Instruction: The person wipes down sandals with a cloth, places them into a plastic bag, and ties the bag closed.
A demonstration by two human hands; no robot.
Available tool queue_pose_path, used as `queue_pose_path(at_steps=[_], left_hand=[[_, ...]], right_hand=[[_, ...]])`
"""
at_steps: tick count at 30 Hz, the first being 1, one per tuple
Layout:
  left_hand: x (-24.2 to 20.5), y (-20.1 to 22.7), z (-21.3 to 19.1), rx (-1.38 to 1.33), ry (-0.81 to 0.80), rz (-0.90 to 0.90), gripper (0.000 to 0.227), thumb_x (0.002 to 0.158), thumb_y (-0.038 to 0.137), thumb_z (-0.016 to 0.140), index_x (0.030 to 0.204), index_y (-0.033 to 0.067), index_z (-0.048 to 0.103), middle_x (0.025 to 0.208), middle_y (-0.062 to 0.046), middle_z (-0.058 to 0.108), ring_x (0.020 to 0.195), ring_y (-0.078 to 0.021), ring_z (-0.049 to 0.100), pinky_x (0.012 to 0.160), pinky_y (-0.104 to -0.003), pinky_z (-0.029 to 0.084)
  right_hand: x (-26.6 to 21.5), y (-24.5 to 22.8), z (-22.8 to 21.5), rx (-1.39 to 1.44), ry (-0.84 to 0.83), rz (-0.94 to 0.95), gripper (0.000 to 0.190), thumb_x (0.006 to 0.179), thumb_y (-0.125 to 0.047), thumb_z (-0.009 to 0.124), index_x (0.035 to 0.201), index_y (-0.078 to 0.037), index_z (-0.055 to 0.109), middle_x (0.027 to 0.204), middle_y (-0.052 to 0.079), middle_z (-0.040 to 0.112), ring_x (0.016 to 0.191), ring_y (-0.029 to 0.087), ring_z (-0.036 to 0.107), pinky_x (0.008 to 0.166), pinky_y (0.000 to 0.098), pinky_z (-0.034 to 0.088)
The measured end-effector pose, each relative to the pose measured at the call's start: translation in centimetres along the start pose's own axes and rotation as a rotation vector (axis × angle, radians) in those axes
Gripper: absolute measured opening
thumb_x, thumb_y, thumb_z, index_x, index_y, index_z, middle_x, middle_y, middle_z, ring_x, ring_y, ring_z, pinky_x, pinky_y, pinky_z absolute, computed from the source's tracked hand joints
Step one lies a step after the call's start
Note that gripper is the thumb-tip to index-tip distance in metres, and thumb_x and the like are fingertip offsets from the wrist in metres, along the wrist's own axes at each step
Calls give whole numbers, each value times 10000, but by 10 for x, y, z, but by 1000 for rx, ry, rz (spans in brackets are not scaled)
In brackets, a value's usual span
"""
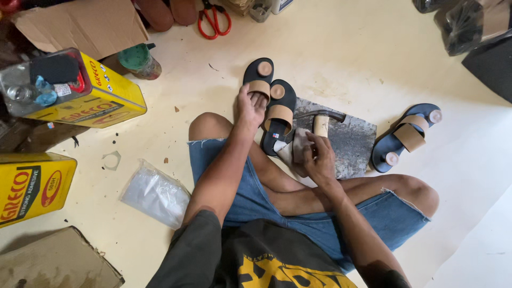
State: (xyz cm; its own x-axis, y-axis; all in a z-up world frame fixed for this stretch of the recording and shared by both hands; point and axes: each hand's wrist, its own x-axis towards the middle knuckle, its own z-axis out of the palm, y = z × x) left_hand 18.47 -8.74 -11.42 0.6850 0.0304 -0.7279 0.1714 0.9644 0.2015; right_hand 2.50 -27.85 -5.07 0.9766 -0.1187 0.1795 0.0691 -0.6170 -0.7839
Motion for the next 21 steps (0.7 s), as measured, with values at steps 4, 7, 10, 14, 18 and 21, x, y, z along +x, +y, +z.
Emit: queue_pose_path(at_steps=[4,7,10,14,18,21], left_hand=[[-21,-8,-12,274,7,-51,800,761,369,688,1386,54,302,1421,-180,340,1326,-312,334,1063,-394,335],[-17,-3,-6,476,-23,-22,837,733,436,699,1392,105,303,1419,-142,353,1305,-284,353,981,-353,367],[-29,19,22,581,-82,130,802,723,434,717,1338,96,327,1378,-200,362,1277,-333,362,967,-381,357],[-48,56,54,613,-153,389,718,707,380,788,1234,126,371,1378,-238,343,1249,-379,387,1020,-509,312],[-30,91,46,574,-212,433,699,748,366,779,1246,130,349,1383,-253,292,1269,-405,348,1040,-567,231],[-12,105,26,558,-247,389,679,786,340,746,1291,90,368,1367,-259,304,1316,-443,282,1075,-575,143]], right_hand=[[29,-4,25,-109,-208,-116,463,719,-159,610,1179,-214,619,1064,138,549,963,317,558,795,413,465],[41,27,66,-235,-333,-139,496,706,-206,622,1201,-186,591,1068,205,552,1176,385,477,958,440,393],[52,29,82,-195,-353,-43,494,766,-198,605,1231,-61,512,1179,249,492,1185,423,446,957,481,384],[71,-42,50,-73,-310,17,478,821,-197,587,1215,33,446,1260,294,409,1152,493,419,930,525,388],[105,-14,87,-44,-291,-62,494,809,-211,622,1224,7,466,1291,256,400,1122,463,475,909,507,438],[127,-12,113,22,-340,-89,628,737,-256,690,1263,-6,456,1356,232,348,1186,442,445,951,525,423]])
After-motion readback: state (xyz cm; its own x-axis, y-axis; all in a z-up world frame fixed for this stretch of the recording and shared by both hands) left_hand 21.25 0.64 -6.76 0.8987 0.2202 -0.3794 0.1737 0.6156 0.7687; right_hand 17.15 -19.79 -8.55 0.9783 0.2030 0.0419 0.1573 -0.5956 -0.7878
